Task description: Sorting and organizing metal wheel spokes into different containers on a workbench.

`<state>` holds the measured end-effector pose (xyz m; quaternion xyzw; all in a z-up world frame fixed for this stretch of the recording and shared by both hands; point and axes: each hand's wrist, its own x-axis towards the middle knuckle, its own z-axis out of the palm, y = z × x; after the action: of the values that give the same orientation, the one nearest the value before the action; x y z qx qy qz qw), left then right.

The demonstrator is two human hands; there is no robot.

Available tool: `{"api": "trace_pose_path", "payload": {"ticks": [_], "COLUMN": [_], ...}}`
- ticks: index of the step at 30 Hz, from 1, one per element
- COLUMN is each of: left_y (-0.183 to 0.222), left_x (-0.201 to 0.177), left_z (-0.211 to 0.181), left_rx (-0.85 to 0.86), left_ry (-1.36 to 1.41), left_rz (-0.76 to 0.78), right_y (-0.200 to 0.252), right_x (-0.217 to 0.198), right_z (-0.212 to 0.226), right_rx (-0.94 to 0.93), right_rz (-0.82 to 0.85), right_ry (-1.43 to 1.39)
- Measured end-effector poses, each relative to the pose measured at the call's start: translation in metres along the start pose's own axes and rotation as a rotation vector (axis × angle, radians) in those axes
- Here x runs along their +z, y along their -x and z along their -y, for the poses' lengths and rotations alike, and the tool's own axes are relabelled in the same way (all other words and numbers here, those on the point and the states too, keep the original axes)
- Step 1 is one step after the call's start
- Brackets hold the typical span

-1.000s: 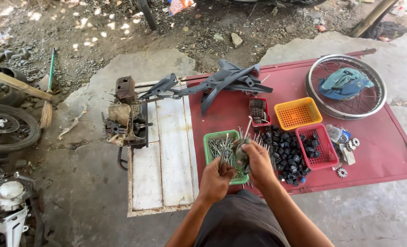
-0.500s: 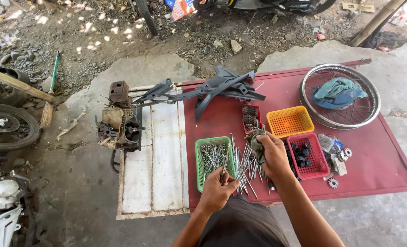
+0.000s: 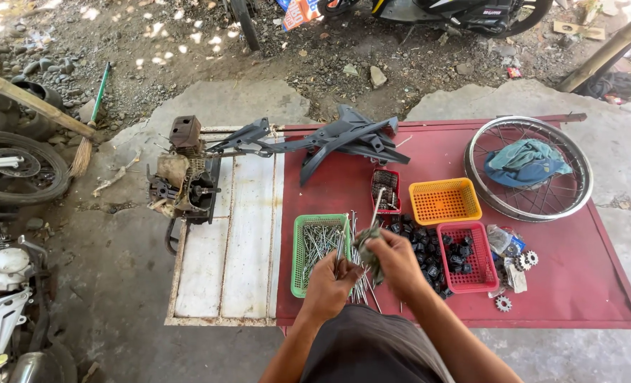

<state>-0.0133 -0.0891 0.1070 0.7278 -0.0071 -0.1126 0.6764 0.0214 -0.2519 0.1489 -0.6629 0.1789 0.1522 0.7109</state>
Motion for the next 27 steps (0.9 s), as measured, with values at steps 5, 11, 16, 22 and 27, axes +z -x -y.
{"api": "trace_pose_path", "payload": {"ticks": [5, 11, 16, 22, 27], "left_y": [0.012, 0.015, 0.006, 0.008, 0.023], "left_x": [0.009, -0.002, -0.026, -0.054, -0.064], "left_z": [0.003, 0.001, 0.008, 0.015, 0.022], "left_rx": [-0.084, -0.059, -0.013, 0.064, 0.013], "left_ry": [0.155, 0.112, 0.055, 0.105, 0.059], "left_rz": [-0.007, -0.024, -0.056, 0.010, 0.089], "right_y": [-0.028, -0.024, 0.001, 0.009, -0.010], "right_x": [-0.026, -0.004, 0.040, 0.060, 0.051], "right_z": [0.013, -0.004, -0.017, -0.013, 0.003], "right_rx": [-0.135, -0.145, -0.089, -0.078, -0.204], "right_rz": [-0.014, 0.015, 0.061, -0.011, -0.137], "right_ry": [-0.274, -0.363, -0.186, -0.091, -0.254]}}
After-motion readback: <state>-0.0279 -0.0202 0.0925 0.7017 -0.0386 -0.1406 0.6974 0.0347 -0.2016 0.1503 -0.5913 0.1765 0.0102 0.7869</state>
